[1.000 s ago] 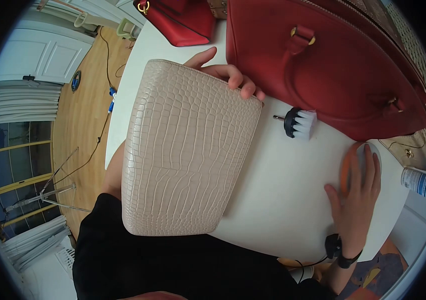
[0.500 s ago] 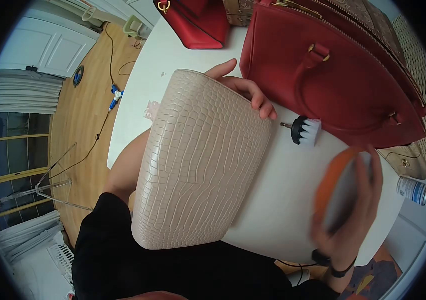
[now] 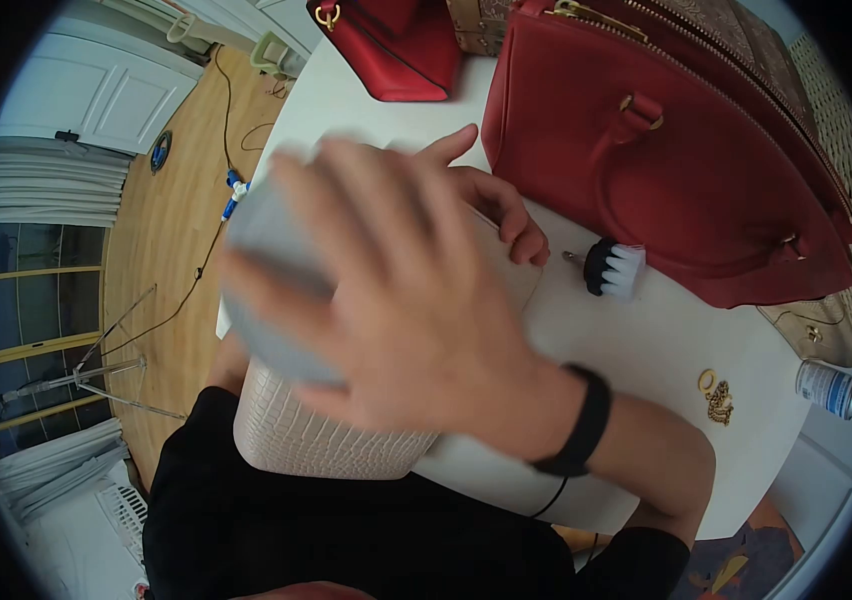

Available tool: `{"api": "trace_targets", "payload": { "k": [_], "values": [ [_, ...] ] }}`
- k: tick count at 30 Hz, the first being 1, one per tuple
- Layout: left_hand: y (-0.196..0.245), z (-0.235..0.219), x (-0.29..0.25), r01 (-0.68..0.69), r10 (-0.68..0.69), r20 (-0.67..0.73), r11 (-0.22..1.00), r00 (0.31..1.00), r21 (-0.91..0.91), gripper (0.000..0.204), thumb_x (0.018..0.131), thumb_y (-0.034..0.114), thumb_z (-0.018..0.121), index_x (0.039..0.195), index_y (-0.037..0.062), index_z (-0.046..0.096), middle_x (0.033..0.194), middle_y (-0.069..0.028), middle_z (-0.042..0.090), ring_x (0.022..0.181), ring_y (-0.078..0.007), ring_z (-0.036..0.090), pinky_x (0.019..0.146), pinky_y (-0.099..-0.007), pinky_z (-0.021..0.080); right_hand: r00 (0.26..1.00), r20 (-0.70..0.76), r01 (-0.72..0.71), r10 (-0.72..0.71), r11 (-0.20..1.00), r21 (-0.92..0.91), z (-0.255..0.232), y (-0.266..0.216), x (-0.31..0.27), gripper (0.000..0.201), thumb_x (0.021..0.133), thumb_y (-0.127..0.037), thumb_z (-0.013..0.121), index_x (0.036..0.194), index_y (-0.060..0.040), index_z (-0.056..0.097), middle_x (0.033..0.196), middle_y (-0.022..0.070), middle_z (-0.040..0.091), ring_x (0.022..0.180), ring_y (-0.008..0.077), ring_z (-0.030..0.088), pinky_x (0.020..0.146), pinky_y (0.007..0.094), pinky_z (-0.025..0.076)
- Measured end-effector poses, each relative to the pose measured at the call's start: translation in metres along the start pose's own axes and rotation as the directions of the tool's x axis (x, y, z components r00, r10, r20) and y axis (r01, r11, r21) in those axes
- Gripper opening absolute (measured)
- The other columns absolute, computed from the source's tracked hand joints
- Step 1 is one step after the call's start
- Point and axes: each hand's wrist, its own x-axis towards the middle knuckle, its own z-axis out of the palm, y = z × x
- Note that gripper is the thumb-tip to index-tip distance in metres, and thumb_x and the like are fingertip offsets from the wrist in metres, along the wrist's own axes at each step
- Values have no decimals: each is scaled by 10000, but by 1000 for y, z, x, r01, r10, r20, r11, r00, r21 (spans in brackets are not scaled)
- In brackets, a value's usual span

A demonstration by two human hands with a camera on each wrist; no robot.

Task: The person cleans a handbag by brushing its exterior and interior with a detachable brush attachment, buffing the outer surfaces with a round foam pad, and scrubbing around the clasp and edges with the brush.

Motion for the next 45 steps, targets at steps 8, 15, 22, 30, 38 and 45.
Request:
{"api": "trace_targets", "payload": {
  "k": [8, 15, 22, 30, 38, 45],
  "values": [
    [4, 2, 0, 18, -18, -6, 998, 1000, 67, 838, 1068, 646, 160, 905, -5, 663, 972, -181, 657, 1179, -366, 560, 1051, -447, 403, 998, -45, -34, 40, 991, 129, 20, -42, -7, 686, 782, -514, 745, 1347, -142, 635, 1398, 269, 523, 1302, 463, 498, 1074, 592, 378],
    [0, 2, 1, -9, 9, 20, 999, 1000, 32, 866, 1063, 665, 124, 861, 7, 651, 935, -176, 647, 1112, -359, 569, 1027, -445, 408, 965, 61, 246, -255, 961, 130, 45, -94, -24, 739, 784, -562, 720, 1418, -200, 602, 1418, 254, 540, 1322, 441, 524, 1130, 594, 389],
    [1, 3, 4, 40, -41, -46, 999, 998, -17, 865, 1058, 670, 127, 887, 4, 651, 939, -187, 652, 1123, -364, 583, 1066, -450, 408, 979, -198, -74, 55, 993, -87, 4, 17, 6, 715, 593, -395, 856, 1244, -159, 674, 1315, 236, 505, 1236, 421, 494, 972, 557, 425],
    [4, -5, 4, 3, -4, 40, 1000, 999, 21, 881, 1058, 673, 106, 907, -5, 648, 982, -192, 668, 1150, -349, 588, 1108, -459, 392, 995, -93, 47, -25, 971, 236, 40, -77, -25, 450, 795, -334, 725, 1219, -194, 673, 1246, 190, 565, 1218, 373, 549, 1020, 499, 451],
    [-2, -18, 8, 35, -14, 166, 991, 986, -125, 887, 1055, 681, 133, 994, -19, 674, 1074, -204, 671, 1226, -365, 563, 1092, -465, 404, 984, -158, 113, -85, 977, 182, 55, -41, -17, 513, 741, -366, 722, 1192, -144, 623, 1233, 184, 560, 1175, 387, 558, 1007, 494, 468],
    [-1, -21, 5, -2, 34, 183, 985, 982, -171, 855, 1054, 675, 216, 1050, -40, 684, 1101, -219, 682, 1237, -368, 565, 1092, -461, 412, 945, -312, -114, 100, 993, -26, 27, 35, 3, 688, 584, -318, 821, 1236, -200, 638, 1350, 182, 519, 1209, 426, 528, 970, 560, 425]
  ]
}}
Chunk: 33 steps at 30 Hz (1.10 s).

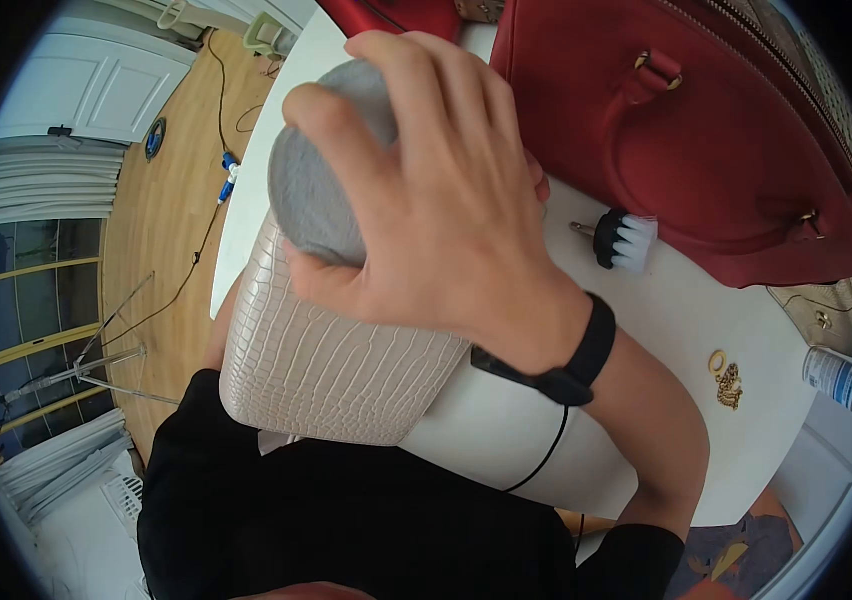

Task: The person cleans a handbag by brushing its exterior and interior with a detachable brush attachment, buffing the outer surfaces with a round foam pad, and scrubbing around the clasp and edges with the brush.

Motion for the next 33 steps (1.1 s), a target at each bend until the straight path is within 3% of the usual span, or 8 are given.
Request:
{"api": "trace_targets", "payload": {
  "k": [8, 10, 14, 17, 21, 25, 28, 33],
  "values": [
    [8, 4, -7, -41, 42, -28, 998, 999, 45, 803, 1071, 636, 245, 1056, -37, 684, 1107, -213, 684, 1245, -370, 561, 1106, -455, 405, 946, 246, 148, -209, 958, 245, 19, -94, -67, 480, 814, -386, 682, 1178, -101, 554, 1394, 241, 542, 1374, 425, 474, 1164, 572, 369],
    [14, 5, -7, 43, -39, -31, 988, 999, 145, 873, 1065, 681, 94, 1000, 23, 663, 1138, -170, 641, 1375, -384, 472, 1129, -497, 403, 898, 289, 274, -332, 935, 225, 21, -102, -75, 319, 917, -337, 620, 1182, -172, 557, 1405, 167, 578, 1356, 355, 539, 1149, 520, 414],
    [9, 5, -2, 63, -57, -60, 991, 997, 114, 835, 1068, 673, 131, 981, 29, 655, 1146, -170, 642, 1338, -375, 503, 1129, -502, 406, 951, 223, 157, -213, 957, 242, 11, -67, -57, 530, 776, -416, 752, 1182, -132, 563, 1404, 203, 529, 1347, 423, 493, 1157, 559, 389],
    [3, 12, 4, 7, -8, -69, 1000, 998, -17, 768, 1079, 611, 258, 991, -28, 674, 1116, -211, 686, 1212, -360, 588, 1126, -454, 408, 986, 128, 107, -111, 994, 32, -8, -12, -29, 705, 685, -338, 802, 1318, -155, 550, 1455, 216, 516, 1360, 438, 492, 1082, 546, 413],
    [3, 29, 1, -60, 67, -318, 998, 946, 31, 740, 1071, 618, 252, 942, 9, 653, 1067, -174, 679, 1187, -348, 597, 1139, -488, 389, 997, -74, 13, -19, 997, -81, -9, 34, -32, 762, 655, -322, 835, 1333, -131, 544, 1485, 282, 452, 1351, 471, 469, 1064, 567, 404],
    [4, 38, -3, -106, 140, -546, 990, 826, 94, 715, 1063, 625, 247, 893, 47, 632, 1019, -136, 672, 1162, -337, 606, 1151, -521, 369, 996, 87, -23, 23, 1000, 3, -12, -9, -57, 746, 695, -357, 817, 1346, -129, 532, 1517, 290, 429, 1377, 484, 453, 1099, 595, 375],
    [20, -10, -3, -126, 164, -255, 979, 953, 158, 693, 1057, 618, 267, 851, 54, 614, 958, -128, 681, 1108, -331, 628, 1133, -538, 380, 950, 296, 59, -95, 990, 127, -10, -51, -77, 518, 824, -402, 711, 1211, -86, 573, 1520, 284, 460, 1421, 465, 444, 1178, 597, 335],
    [43, -4, -24, -21, 61, -179, 975, 982, 219, 654, 1036, 575, 386, 1037, -10, 678, 1167, -233, 687, 1167, -414, 641, 1098, -539, 447, 904, 356, 184, -234, 968, 170, 4, -85, -102, 373, 902, -341, 619, 1151, -64, 608, 1467, 283, 520, 1416, 447, 462, 1221, 553, 315]
  ]
}}
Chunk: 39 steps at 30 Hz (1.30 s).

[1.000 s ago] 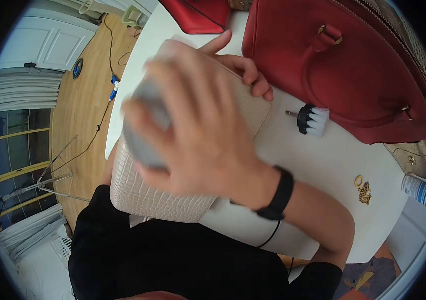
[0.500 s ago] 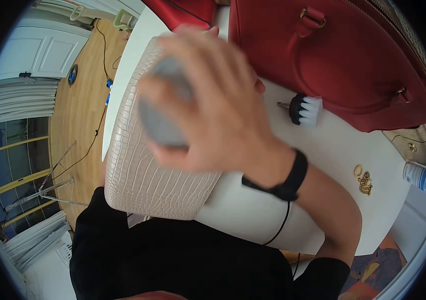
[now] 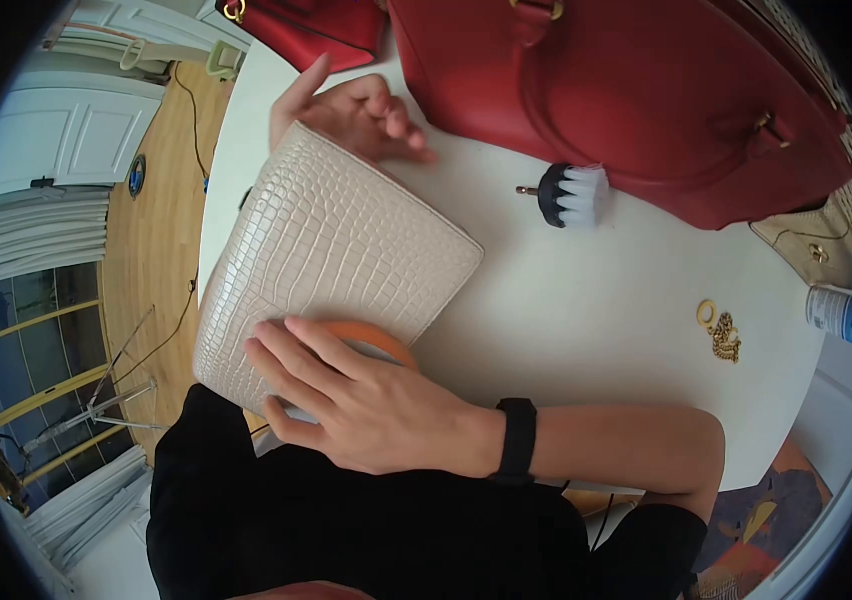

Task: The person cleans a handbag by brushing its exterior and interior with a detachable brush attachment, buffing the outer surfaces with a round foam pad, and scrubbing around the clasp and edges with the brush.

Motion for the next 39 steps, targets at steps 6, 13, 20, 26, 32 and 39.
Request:
{"api": "trace_targets", "payload": {
  "k": [6, 13, 20, 26, 32, 39],
  "values": [
    [18, 15, -38, 135, -94, -125, 916, 988, 378, 637, 886, 507, 666, 1197, -47, 622, 1258, -258, 655, 1175, -386, 652, 1075, -486, 487, 977, -29, -211, 211, 977, 0, -43, 38, 4, 487, 784, -394, 759, 1126, -64, 648, 1389, 242, 549, 1357, 420, 488, 1197, 548, 343],
    [34, 15, -62, 217, -24, -326, 791, 945, 572, 478, 838, 209, 761, 1239, -31, 658, 1238, -174, 699, 1151, -261, 681, 1049, -375, 517, 927, -189, -342, 323, 937, -78, -63, 91, 1, 597, 688, -328, 852, 1216, -113, 675, 1447, 205, 507, 1326, 435, 501, 1071, 594, 427],
    [33, 10, -55, 119, -27, -153, 766, 988, 632, 347, 838, 146, 759, 1143, -19, 739, 1197, -173, 722, 1130, -265, 691, 1033, -384, 526, 998, 55, -43, 40, 997, 71, -10, -20, 1, 380, 899, -326, 574, 1092, -33, 719, 1327, 253, 639, 1249, 438, 590, 1153, 572, 386],
    [37, 8, -58, 135, -41, -162, 768, 986, 627, 335, 841, 103, 741, 1151, -23, 738, 1190, -186, 727, 1134, -277, 691, 1042, -401, 520, 995, 99, 6, -25, 983, 186, -9, -16, 6, 389, 887, -363, 629, 1092, -48, 727, 1305, 234, 627, 1261, 384, 565, 1112, 529, 412],
    [37, 13, -58, 169, -37, -220, 770, 975, 615, 327, 847, 115, 741, 1141, -28, 732, 1191, -154, 725, 1149, -254, 673, 1057, -380, 494, 987, 7, -161, 161, 984, 80, -51, 80, 17, 505, 690, -351, 821, 1079, -47, 715, 1304, 201, 577, 1220, 371, 550, 1043, 496, 445],
    [35, 23, -56, 192, 77, -308, 631, 948, 752, 317, 876, 130, 719, 1149, -31, 730, 1183, -158, 712, 1131, -254, 668, 1030, -371, 495, 910, -242, -384, 337, 905, -184, -55, 87, 18, 513, 728, -257, 822, 1189, -80, 683, 1363, 203, 559, 1265, 405, 547, 1059, 520, 447]
  ]
}}
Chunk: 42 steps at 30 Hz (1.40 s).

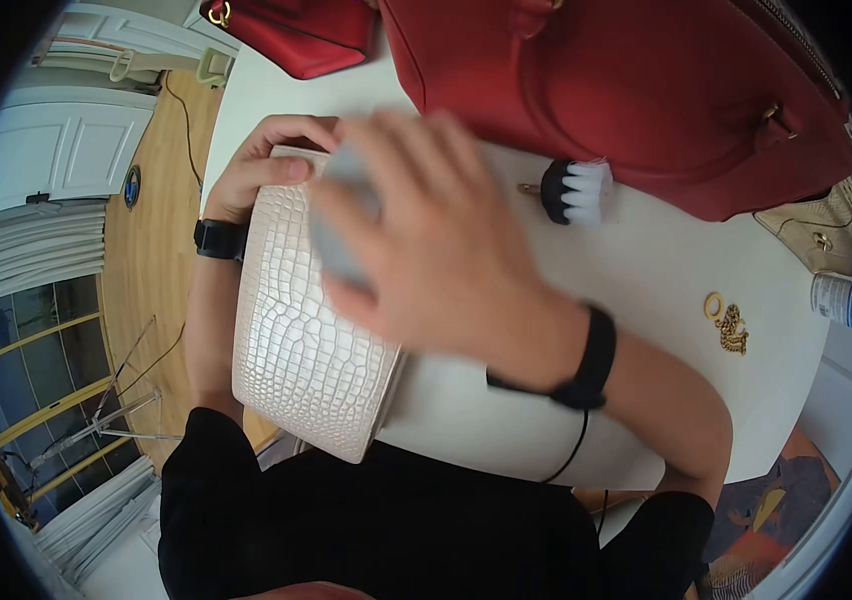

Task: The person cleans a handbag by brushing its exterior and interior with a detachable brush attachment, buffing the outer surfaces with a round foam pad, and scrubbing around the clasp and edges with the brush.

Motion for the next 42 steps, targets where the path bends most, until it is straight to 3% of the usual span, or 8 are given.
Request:
{"api": "trace_targets", "payload": {
  "k": [4, 9, 15, 20, 23, 29, 32, 42],
  "values": [
    [-8, 1, 8, -19, 52, 166, 981, 985, -195, 298, 871, 140, 731, 1110, -37, 742, 1160, -180, 716, 1128, -278, 668, 1017, -381, 505, 959, 243, 84, -147, 964, 252, -1, -65, -32, 409, 816, -302, 700, 1130, -41, 686, 1290, 215, 616, 1227, 442, 559, 1066, 548, 444],
    [-8, -2, 10, -29, 69, 206, 981, 976, -191, 304, 854, 150, 737, 1098, -31, 751, 1163, -199, 719, 1111, -295, 683, 1017, -395, 513, 904, 175, 320, -390, 889, 328, 19, -108, -71, 311, 889, -250, 605, 1086, -31, 704, 1305, 251, 635, 1272, 452, 560, 1092, 541, 439],
    [-8, -5, 5, 7, 32, 169, 975, 985, -220, 314, 854, 143, 721, 1108, -40, 741, 1175, -198, 718, 1106, -290, 689, 1022, -389, 517, 924, 267, 150, -272, 904, 401, -5, -64, -41, 354, 833, -289, 694, 1083, -38, 692, 1284, 214, 605, 1251, 408, 569, 1066, 529, 449],
    [-9, -5, 3, 10, 15, 123, 979, 992, -201, 336, 862, 160, 714, 1132, -40, 727, 1187, -191, 714, 1121, -283, 687, 1041, -393, 511, 993, 106, 38, -50, 993, 115, -20, -2, -20, 529, 688, -233, 815, 1167, -54, 681, 1391, 218, 553, 1221, 427, 598, 1008, 506, 499],
    [-8, -2, 2, 12, 11, 109, 978, 994, -210, 349, 858, 180, 724, 1136, -31, 722, 1190, -191, 710, 1131, -289, 686, 1047, -403, 510, 997, 19, -78, 76, 989, 127, -26, 11, -33, 580, 692, -209, 809, 1219, -21, 657, 1406, 249, 551, 1204, 423, 614, 995, 493, 515],
    [-25, -10, -1, -72, 100, 69, 941, 993, -330, 347, 824, 211, 754, 1099, 6, 704, 1175, -203, 694, 1139, -362, 680, 1025, -483, 535, 996, -44, -45, 72, 898, 437, -43, 30, -59, 731, 715, -260, 766, 1341, 38, 535, 1410, 319, 542, 1216, 416, 619, 1017, 470, 512],
    [-22, -6, -1, -94, 106, 8, 912, 994, -399, 350, 801, 213, 762, 1082, 21, 681, 1181, -201, 670, 1157, -415, 673, 1009, -531, 552, 985, -169, 34, 46, 896, 442, -35, 34, -62, 678, 733, -295, 825, 1295, 9, 599, 1378, 252, 571, 1103, 389, 671, 902, 436, 574],
    [-16, 3, 0, -109, 75, -114, 937, 991, -331, 327, 809, 209, 723, 1069, 25, 648, 1188, -189, 651, 1176, -411, 664, 1023, -518, 542, 994, -102, -13, 51, 939, 344, -23, 24, -69, 673, 683, -343, 838, 1276, -103, 630, 1410, 180, 537, 1255, 405, 572, 1004, 529, 500]
  ]
}}
